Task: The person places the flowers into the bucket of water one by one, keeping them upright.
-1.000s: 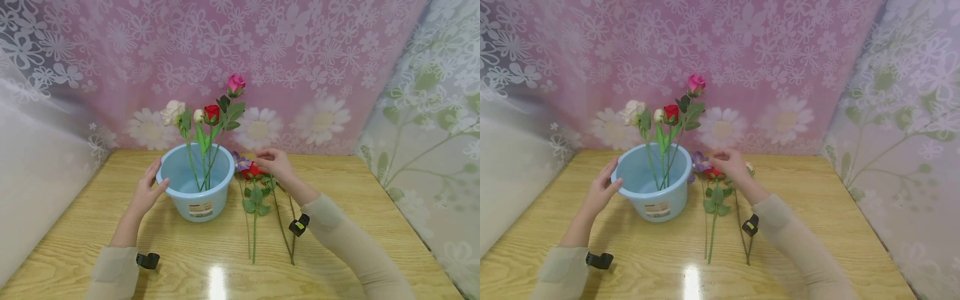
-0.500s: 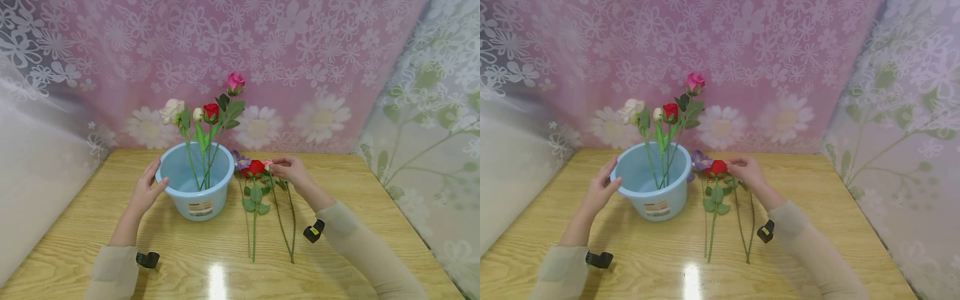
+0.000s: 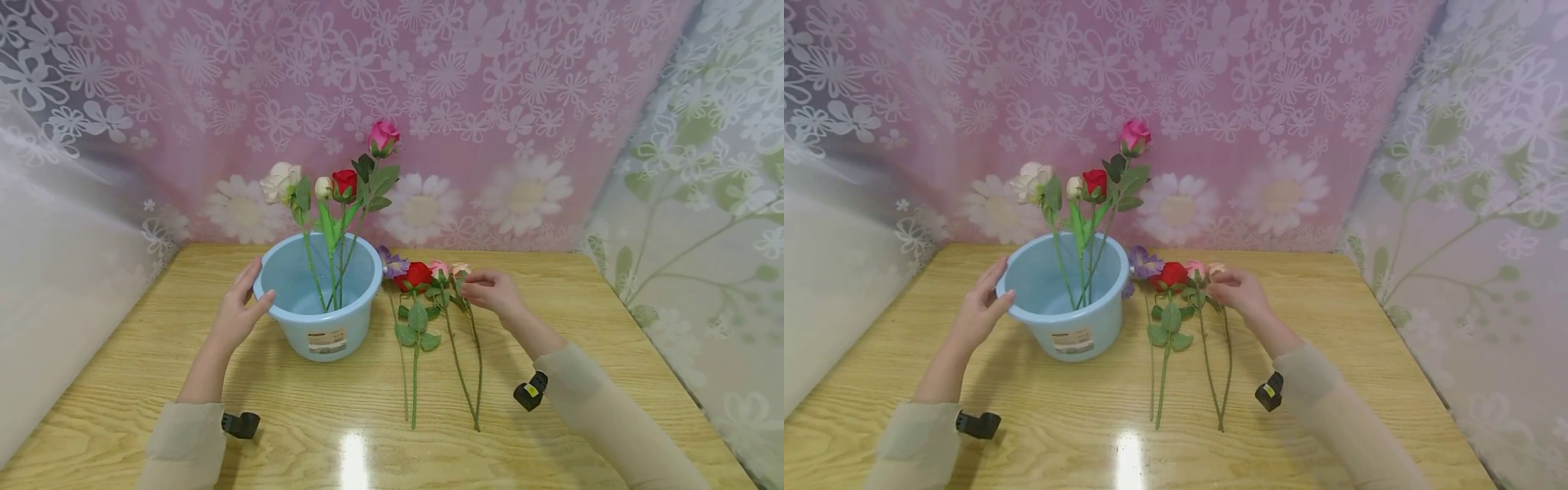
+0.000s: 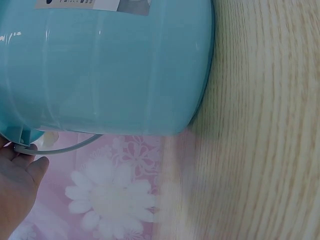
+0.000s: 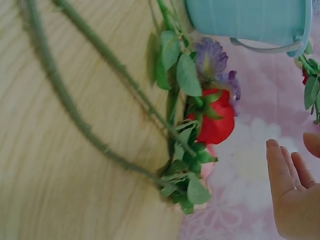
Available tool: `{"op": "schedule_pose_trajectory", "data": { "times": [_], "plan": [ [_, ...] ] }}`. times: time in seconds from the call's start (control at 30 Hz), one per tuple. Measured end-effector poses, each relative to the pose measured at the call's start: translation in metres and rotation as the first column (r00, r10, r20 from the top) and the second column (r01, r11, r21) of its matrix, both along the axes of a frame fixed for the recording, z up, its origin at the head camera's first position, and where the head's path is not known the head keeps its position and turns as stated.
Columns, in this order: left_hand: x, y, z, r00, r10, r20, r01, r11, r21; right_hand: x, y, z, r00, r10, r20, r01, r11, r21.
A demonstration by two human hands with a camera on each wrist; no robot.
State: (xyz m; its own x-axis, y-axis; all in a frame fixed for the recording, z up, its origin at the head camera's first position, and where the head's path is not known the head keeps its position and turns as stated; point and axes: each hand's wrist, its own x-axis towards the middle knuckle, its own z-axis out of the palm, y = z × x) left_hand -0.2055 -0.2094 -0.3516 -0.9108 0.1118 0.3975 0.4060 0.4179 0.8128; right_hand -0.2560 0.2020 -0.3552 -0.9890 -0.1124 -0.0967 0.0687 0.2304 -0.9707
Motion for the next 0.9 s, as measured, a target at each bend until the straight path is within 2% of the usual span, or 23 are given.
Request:
{"op": "schedule_pose_trajectory", "data": {
  "times": [0.13, 0.27, 0.47, 0.57, 0.9],
  "plan": [
    [0.002, 0.001, 0.002, 1.0, 0.002, -0.005, -0.002, 1.0, -0.006, 0.002, 0.007, -0.006, 1.0, -0.012, 0.003, 0.012, 1.0, 0.012],
    [-0.001, -0.001, -0.001, 1.0, -0.002, -0.017, 0.002, 1.0, -0.009, 0.004, 0.013, -0.011, 1.0, -0.007, 0.007, 0.007, 0.999, 0.032],
    [-0.013, -0.012, -0.019, 1.0, 0.004, -0.022, -0.004, 1.0, -0.018, 0.006, 0.02, -0.019, 1.0, 0.003, 0.02, -0.004, 0.999, 0.046],
    [-0.017, -0.014, -0.024, 1.0, 0.004, -0.028, -0.004, 1.0, -0.017, 0.005, 0.022, -0.023, 0.999, 0.002, 0.032, -0.004, 0.999, 0.054],
    [-0.017, -0.014, -0.024, 1.0, 0.007, -0.022, -0.007, 1.0, -0.007, 0.006, 0.028, -0.035, 0.999, -0.003, 0.055, -0.003, 0.993, 0.114]
  ]
}}
